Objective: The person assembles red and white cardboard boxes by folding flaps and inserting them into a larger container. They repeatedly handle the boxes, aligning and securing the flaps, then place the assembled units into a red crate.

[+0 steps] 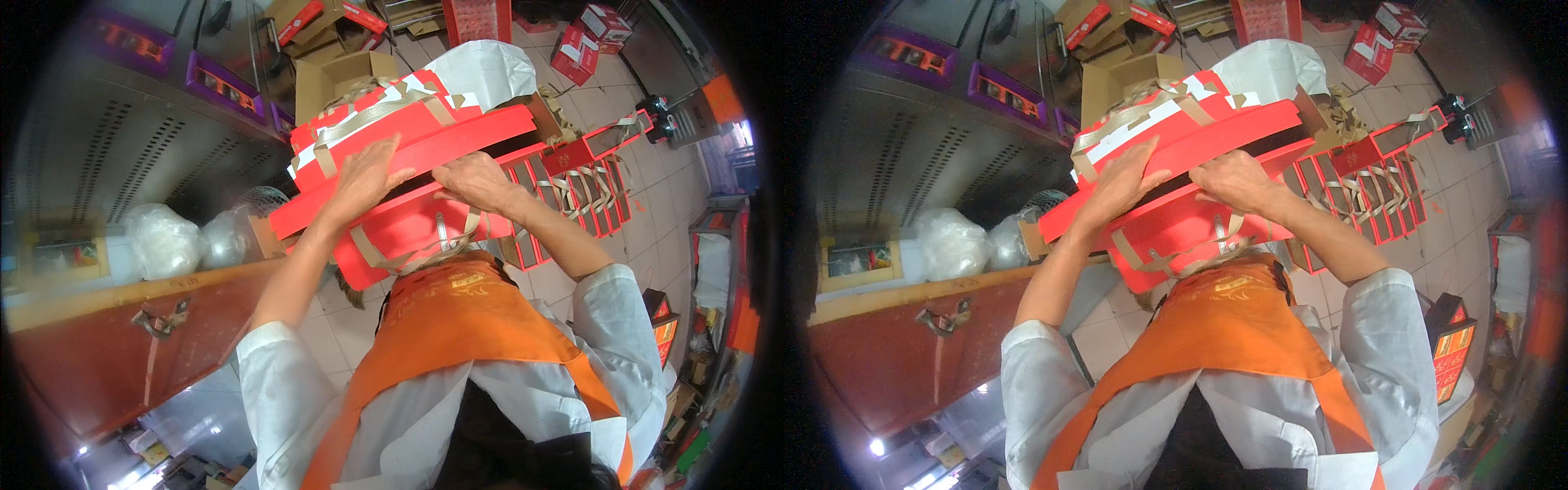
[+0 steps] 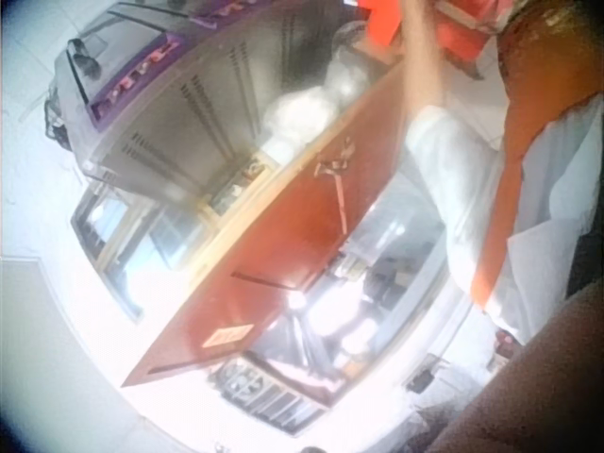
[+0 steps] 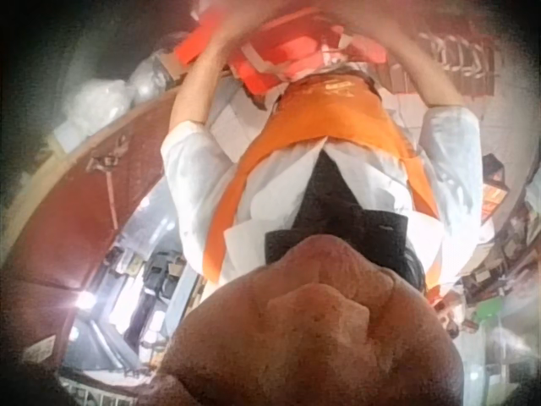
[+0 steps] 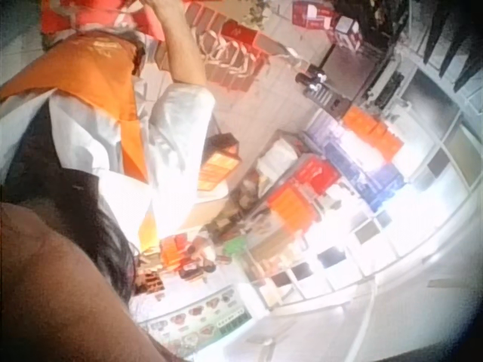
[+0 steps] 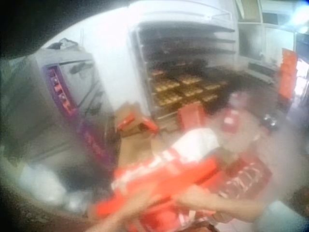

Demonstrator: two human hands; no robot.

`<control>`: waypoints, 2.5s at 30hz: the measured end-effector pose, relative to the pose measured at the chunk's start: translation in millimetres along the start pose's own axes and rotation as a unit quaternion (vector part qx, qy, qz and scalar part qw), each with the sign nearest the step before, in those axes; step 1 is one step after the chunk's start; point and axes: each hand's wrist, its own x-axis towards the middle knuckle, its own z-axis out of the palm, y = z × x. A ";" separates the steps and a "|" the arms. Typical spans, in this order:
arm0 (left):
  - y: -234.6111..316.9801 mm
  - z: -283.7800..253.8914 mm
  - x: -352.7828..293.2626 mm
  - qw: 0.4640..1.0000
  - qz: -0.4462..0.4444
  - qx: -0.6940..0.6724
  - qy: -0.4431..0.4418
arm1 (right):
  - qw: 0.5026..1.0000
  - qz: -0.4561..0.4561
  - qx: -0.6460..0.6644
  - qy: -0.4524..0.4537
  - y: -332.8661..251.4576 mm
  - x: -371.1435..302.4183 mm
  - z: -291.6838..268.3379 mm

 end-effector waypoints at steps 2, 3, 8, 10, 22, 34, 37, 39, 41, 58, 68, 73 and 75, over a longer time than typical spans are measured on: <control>4.3 1.1 3.7 0.998 -0.041 0.046 -0.007 | 1.000 0.018 -0.003 -0.025 -1.1 -2.8 -0.6; 6.5 2.8 6.2 0.995 -0.065 0.064 -0.029 | 1.000 0.008 0.007 -0.016 -1.4 -4.4 0.1; 9.3 24.0 20.4 0.971 -0.064 0.192 0.126 | 0.992 -0.061 -0.002 0.111 -1.0 -7.4 5.4; 3.5 29.5 22.6 0.966 -0.067 0.204 0.142 | 0.987 -0.054 0.061 0.141 0.2 -7.4 -0.8; -6.7 28.5 17.7 0.969 0.059 0.124 0.205 | 0.663 0.396 0.633 0.047 105.2 -56.1 -65.4; -2.2 34.1 17.0 0.978 0.090 0.092 0.165 | 0.919 0.372 0.113 -0.067 128.8 -51.8 -34.2; -2.6 35.4 17.9 0.977 0.111 0.088 0.160 | 0.935 0.347 0.047 -0.047 130.3 -53.4 -27.7; -3.9 34.9 17.6 0.978 0.102 0.091 0.159 | 0.941 0.333 0.039 -0.036 127.6 -52.5 -28.8; -4.9 34.0 17.0 0.979 0.089 0.091 0.161 | 0.907 0.371 0.198 -0.026 124.4 -50.2 -35.5; 5.8 25.4 14.1 0.981 0.048 0.116 0.147 | 0.686 0.565 0.449 -0.092 116.6 -41.5 -50.1; 1.8 27.9 16.0 0.984 0.061 0.082 0.146 | 0.755 0.567 0.299 -0.138 104.4 -31.5 -57.1; -0.9 29.3 15.9 0.984 0.058 0.070 0.151 | 0.827 0.421 0.368 -0.056 121.5 -35.8 -72.1; -0.4 30.5 15.1 0.984 0.057 0.069 0.157 | 0.837 0.412 0.297 0.202 131.7 -34.8 -67.0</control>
